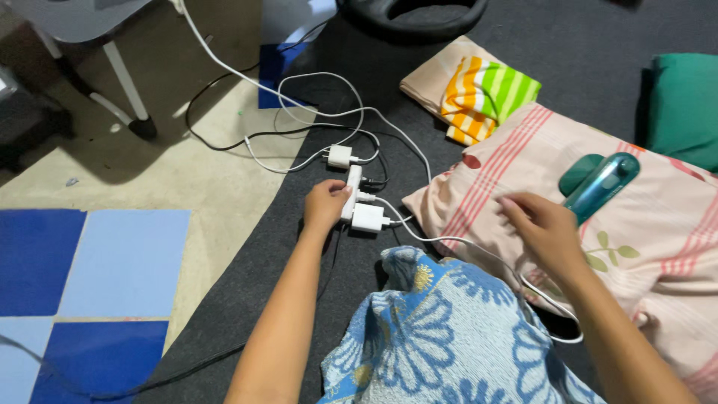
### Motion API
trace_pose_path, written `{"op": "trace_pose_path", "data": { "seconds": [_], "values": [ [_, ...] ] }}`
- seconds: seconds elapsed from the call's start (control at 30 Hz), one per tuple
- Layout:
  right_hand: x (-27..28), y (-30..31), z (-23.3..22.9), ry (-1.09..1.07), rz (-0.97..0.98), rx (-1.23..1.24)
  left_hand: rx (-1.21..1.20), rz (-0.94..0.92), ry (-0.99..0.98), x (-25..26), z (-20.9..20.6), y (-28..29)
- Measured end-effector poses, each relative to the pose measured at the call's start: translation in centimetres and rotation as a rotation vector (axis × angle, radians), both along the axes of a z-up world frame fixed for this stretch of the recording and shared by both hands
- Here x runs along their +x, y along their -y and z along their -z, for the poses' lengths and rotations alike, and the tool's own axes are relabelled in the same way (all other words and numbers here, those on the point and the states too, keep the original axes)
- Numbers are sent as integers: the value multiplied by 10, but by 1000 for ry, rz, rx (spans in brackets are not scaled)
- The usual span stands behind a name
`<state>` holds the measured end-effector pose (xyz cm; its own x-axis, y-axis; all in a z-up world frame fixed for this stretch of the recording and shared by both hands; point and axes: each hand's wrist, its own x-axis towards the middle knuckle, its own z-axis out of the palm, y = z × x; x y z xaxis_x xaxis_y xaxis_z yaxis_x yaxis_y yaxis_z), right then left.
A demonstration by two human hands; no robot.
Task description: The person irons a pillowcase on the floor using a handheld steam iron. They smooth the fabric with their hands, move the iron across the surface, and briefly adjust the power strip and a nearby cloth during the process.
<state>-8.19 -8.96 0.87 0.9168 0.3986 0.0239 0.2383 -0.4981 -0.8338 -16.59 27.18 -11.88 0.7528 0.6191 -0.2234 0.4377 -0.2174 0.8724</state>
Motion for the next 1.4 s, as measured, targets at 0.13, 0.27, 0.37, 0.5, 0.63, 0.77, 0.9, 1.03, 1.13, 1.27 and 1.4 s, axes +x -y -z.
{"op": "trace_pose_path", "data": {
  "seconds": [0.13, 0.27, 0.37, 0.5, 0.63, 0.77, 0.9, 1.03, 1.13, 1.27, 1.4],
  "values": [
    [-45, 125, -3, 224, 233, -248, 353, 280, 85, -26, -33, 24],
    [-84, 235, 26, 253, 386, -383, 400, 429, -260, -45, -59, 48],
    [-105, 275, 61, 120, 492, -299, 502, 299, -173, -50, -58, 71],
    [-117, 285, 88, 27, 536, -287, 521, 114, -46, -40, -37, 92],
    [-112, 277, 93, 137, 436, -510, 432, 53, -25, -34, -20, 85],
    [-111, 270, 91, 205, 385, -527, 452, 6, -53, -43, -19, 59],
    [-116, 256, 98, 250, 341, -493, 458, -72, -55, -59, -20, 36],
    [-115, 240, 107, 236, 335, -553, 435, -137, -137, -67, -22, 24],
    [-114, 242, 110, 125, 363, -612, 437, -183, -120, -71, -23, 21],
    [-113, 256, 115, 205, 366, -553, 410, -186, -127, -75, -28, 20],
    [-109, 270, 124, 154, 418, -578, 446, -166, -159, -77, -39, 22]
  ]
}}
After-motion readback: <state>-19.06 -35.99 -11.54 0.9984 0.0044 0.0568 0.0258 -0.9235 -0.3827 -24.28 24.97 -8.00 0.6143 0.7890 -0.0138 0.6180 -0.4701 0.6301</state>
